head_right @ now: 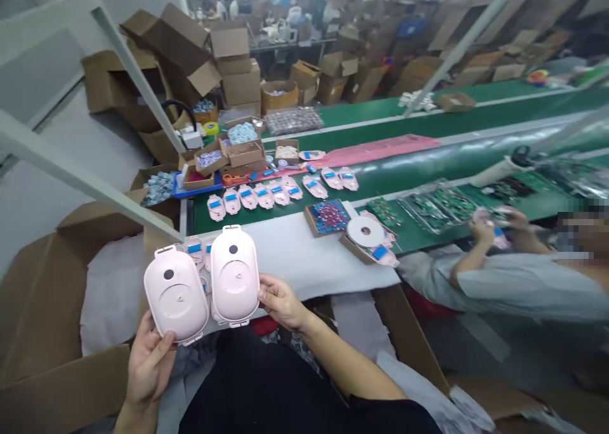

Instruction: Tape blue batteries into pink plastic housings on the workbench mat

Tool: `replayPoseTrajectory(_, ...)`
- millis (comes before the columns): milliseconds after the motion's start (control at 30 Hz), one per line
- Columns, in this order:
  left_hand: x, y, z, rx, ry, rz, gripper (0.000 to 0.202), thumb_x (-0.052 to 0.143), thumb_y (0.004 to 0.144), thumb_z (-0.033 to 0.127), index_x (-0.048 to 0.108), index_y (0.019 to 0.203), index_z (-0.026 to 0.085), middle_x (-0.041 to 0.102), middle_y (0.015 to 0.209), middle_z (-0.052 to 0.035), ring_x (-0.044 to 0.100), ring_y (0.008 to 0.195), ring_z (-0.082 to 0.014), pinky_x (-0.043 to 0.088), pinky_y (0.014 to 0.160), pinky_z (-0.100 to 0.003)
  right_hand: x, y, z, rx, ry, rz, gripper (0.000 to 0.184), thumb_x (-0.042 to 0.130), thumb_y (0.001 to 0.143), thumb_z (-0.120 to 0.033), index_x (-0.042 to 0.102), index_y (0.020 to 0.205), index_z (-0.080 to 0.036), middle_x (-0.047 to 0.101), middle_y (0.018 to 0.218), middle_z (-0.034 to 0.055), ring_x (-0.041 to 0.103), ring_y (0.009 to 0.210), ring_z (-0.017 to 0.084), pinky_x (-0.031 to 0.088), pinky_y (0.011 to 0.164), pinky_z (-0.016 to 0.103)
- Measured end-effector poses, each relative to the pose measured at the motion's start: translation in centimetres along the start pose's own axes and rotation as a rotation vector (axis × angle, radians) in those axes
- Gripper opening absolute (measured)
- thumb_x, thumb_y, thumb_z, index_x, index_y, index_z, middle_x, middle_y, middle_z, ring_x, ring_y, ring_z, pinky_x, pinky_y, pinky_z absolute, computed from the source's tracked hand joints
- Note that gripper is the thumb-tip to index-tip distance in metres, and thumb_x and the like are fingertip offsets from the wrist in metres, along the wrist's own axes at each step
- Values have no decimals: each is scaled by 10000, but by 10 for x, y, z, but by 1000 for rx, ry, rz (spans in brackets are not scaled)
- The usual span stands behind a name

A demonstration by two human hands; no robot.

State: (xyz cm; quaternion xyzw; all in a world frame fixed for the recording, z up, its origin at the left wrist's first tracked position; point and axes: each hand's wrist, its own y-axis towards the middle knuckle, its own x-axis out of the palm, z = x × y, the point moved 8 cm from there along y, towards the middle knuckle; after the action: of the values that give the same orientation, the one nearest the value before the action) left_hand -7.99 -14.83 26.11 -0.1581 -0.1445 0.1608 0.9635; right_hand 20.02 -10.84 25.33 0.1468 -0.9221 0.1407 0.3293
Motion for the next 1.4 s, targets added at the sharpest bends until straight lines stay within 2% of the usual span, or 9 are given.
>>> replayPoseTrajectory(167,94,-38,-15,-65,30,-164,790,961,559,347,619,1271,322,761,1181,-68,736,1038,-315,621,928,-474,-61,-89,-48,-115,11,123,601,850,827,-568,724,1267,-178,781,1131,153,713,1158,301,559,999,431)
replayPoseTrajectory(267,138,-54,-23,-108,28,-243,782,952,521,325,624,1230,293,762,1113,-69,734,993,-314,620,908,-478,-88,-127,-64,-167,-10,189,586,858,816,-557,735,1245,-177,786,1111,150,717,1142,310,562,992,440)
replayPoseTrajectory(400,177,-70,-33,-141,40,-301,767,924,492,291,632,1200,276,755,1065,-56,722,957,-292,610,868,-431,-113,-161,-70,-192,-18,276,590,864,796,-568,744,1224,-179,788,1091,154,723,1109,325,579,937,435)
replayPoseTrajectory(533,193,-82,-41,-163,39,-342,704,915,489,279,636,1136,266,749,1092,-60,698,951,-271,592,796,-367,-122,-175,-70,-202,-21,298,582,863,791,-571,753,1212,-184,791,1052,150,737,1043,317,591,879,421)
replayPoseTrajectory(700,177,-85,-43,-160,19,-325,665,905,509,271,618,1109,264,746,1050,-47,700,868,-249,583,727,-339,-113,-170,-65,-170,-45,269,616,869,768,-589,751,1217,-184,789,1064,155,736,1042,331,588,895,449)
replayPoseTrajectory(933,132,-80,-24,-142,-22,-259,738,901,514,262,595,1185,284,733,1114,-42,712,977,-289,595,867,-416,-78,-137,-43,-136,-24,221,605,884,743,-593,757,1179,-193,793,1042,152,731,1069,340,580,908,452)
replayPoseTrajectory(1133,84,-67,-6,-104,-23,-235,753,893,506,264,601,1200,273,732,1094,-57,697,971,-293,575,812,-382,-53,-112,-7,-87,-45,248,614,886,747,-571,737,1223,-213,792,1058,158,736,1037,359,585,892,493)
replayPoseTrajectory(1300,45,-50,1,-122,-45,-211,758,877,557,282,610,1267,291,724,1229,-64,694,1087,-303,584,870,-389,-28,-93,12,-121,-15,277,603,881,759,-562,728,1230,-219,791,1073,159,744,1025,353,581,919,516)
replayPoseTrajectory(1400,32,-23,-13,-140,27,-257,756,889,582,312,614,1286,287,715,1276,-77,680,1150,-307,573,951,-404,-25,-85,23,-159,-3,327,594,879,762,-566,734,1218,-214,792,1073,143,747,1014,331,576,939,502)
